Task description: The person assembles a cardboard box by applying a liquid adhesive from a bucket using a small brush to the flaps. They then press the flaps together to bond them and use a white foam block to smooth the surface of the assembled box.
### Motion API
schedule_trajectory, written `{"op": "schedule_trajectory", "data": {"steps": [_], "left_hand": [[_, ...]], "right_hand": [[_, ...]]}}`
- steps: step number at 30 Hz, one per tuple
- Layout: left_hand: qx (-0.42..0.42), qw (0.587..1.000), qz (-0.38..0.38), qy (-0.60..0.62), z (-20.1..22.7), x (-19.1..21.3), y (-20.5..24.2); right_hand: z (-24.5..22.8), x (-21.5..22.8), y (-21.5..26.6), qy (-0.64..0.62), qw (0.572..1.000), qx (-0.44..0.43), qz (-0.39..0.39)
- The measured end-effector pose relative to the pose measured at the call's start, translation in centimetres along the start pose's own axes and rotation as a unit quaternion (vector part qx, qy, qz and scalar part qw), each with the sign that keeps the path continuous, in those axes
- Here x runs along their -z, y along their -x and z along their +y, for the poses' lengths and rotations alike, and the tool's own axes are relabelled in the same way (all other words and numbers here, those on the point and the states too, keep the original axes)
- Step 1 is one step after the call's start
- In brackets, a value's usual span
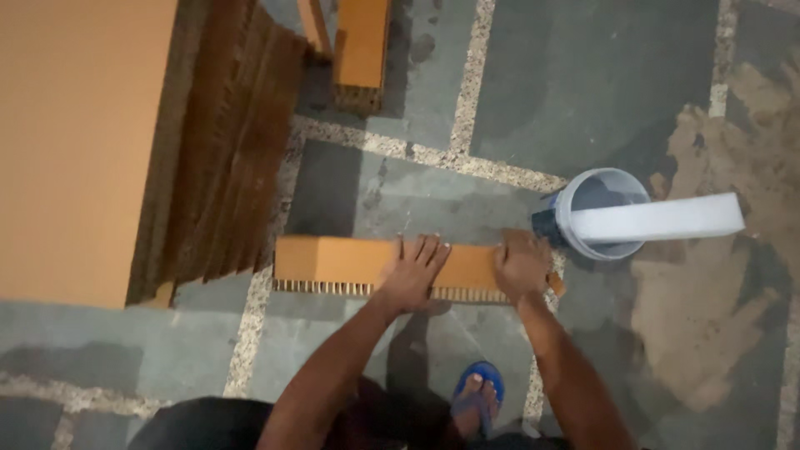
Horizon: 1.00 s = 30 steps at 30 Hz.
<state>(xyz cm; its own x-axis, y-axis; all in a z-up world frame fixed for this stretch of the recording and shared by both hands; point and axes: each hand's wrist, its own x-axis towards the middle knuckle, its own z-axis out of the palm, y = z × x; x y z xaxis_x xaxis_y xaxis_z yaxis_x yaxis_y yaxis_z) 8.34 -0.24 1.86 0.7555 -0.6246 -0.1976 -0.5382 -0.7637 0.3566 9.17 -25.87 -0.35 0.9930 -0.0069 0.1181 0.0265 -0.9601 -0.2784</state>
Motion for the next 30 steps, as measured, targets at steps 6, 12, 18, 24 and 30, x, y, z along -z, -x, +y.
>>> {"op": "schedule_trajectory", "data": {"steps": [6, 12, 18, 24, 30], "left_hand": [[0.000, 1.000, -0.011, 0.015, -0.8, -1.8, -0.6], [0.015, 0.985, 0.021, -0.169, -0.5, -3.1, -0.5], [0.093, 0.993, -0.065, -0.022, -1.5, 1.2, 0.9], [0.079, 0.923, 0.322, -0.197, -11.7, 0.8, 5.8], [0.091, 0.906, 0.401, -0.099, -13.7, -2.7, 6.5]], "right_hand": [[-0.6, -1.7, 0.2, 0.063, 0.997, 0.051, -0.001], [-6.8, -8.5, 0.1, 0.051, 0.993, 0.101, 0.031], [-5.8, -3.0, 0.7, 0.000, 0.992, 0.096, -0.077], [1.9, 1.1, 0.0, 0.091, 0.981, 0.020, -0.171], [4.9, -2.2, 0.9, -0.012, 0.996, 0.043, -0.081]]}}
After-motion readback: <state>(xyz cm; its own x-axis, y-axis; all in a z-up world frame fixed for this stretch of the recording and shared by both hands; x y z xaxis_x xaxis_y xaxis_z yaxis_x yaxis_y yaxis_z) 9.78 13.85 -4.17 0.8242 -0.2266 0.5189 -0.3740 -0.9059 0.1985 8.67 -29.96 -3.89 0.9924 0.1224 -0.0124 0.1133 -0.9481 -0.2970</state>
